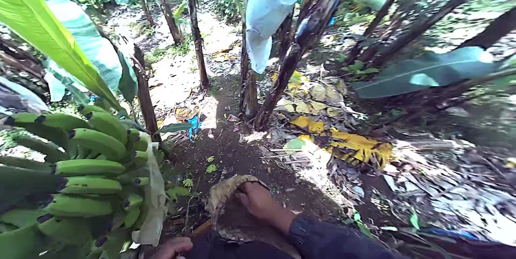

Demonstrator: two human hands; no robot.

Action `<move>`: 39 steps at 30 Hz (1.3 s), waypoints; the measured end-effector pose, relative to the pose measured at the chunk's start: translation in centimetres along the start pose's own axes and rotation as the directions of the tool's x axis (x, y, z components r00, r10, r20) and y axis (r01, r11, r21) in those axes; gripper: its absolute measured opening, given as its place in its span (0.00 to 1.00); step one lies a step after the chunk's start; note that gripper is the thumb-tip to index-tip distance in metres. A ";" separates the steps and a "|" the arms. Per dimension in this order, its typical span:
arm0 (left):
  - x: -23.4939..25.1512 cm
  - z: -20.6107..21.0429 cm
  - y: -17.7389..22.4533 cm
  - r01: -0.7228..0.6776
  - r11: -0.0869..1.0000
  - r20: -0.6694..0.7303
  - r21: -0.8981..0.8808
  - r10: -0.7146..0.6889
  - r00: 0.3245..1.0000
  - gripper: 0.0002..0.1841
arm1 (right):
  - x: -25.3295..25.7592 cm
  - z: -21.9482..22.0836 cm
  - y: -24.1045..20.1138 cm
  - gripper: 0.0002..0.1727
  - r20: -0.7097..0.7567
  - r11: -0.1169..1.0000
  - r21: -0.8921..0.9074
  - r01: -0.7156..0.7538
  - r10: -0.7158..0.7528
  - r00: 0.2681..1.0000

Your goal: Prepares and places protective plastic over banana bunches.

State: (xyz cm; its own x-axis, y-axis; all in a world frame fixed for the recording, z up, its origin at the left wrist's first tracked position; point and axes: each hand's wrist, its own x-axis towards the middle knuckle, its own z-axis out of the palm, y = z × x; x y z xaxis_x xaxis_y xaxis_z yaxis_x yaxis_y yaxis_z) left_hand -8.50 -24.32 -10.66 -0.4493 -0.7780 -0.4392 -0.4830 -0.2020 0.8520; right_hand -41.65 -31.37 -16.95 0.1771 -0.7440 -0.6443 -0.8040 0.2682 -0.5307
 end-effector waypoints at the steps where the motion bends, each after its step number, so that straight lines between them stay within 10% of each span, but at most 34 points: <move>1: 1.0 0.1 1.0 -0.079 0.996 0.043 0.039 0.078 0.996 0.20 | -0.8 -0.7 -0.3 0.29 -0.015 0.995 -0.034 -0.094 0.094 0.996; 5: 3.2 0.6 3.7 -0.247 0.969 0.125 0.031 0.241 0.962 0.20 | -3.5 3.0 2.4 0.27 0.200 0.989 -0.038 -0.145 0.150 0.968; 10: 4.1 1.4 3.6 -0.236 0.972 0.162 0.003 0.233 0.959 0.18 | -3.1 7.1 5.6 0.30 0.132 0.870 0.411 -0.271 0.237 0.962; 17: 6.5 2.4 4.9 -0.236 0.944 0.138 0.232 0.208 0.968 0.29 | -2.8 1.3 4.0 0.32 0.092 0.977 0.005 -0.211 0.210 0.973; 24: 8.7 3.3 7.9 0.078 0.852 0.186 0.517 -0.201 0.962 0.42 | -2.6 0.8 1.2 0.20 -0.204 0.962 -0.266 -0.061 0.006 0.979; 28: 7.6 0.5 6.9 -0.035 0.959 -0.111 0.280 0.069 0.991 0.29 | -3.4 2.3 -0.1 0.19 -0.282 0.971 -0.237 -0.037 -0.032 0.959; 32: 6.8 0.0 6.0 -0.237 0.958 -0.306 0.164 0.278 0.911 0.27 | -3.4 3.1 -3.4 0.27 0.040 0.986 -0.158 0.044 -0.038 0.998; 39: 6.0 1.0 3.6 -0.218 0.966 -0.218 0.137 0.244 0.945 0.28 | 0.3 7.6 -1.8 0.26 0.126 0.994 -0.013 -0.112 0.113 0.986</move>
State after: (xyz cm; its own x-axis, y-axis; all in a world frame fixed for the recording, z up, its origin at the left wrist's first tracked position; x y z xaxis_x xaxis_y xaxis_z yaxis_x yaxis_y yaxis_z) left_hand -13.67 -29.16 -10.50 -0.3786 -0.9141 -0.1450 -0.4721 0.0559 0.8798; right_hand -35.86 -27.38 -20.36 0.1555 -0.6257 -0.7644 -0.8264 0.3416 -0.4477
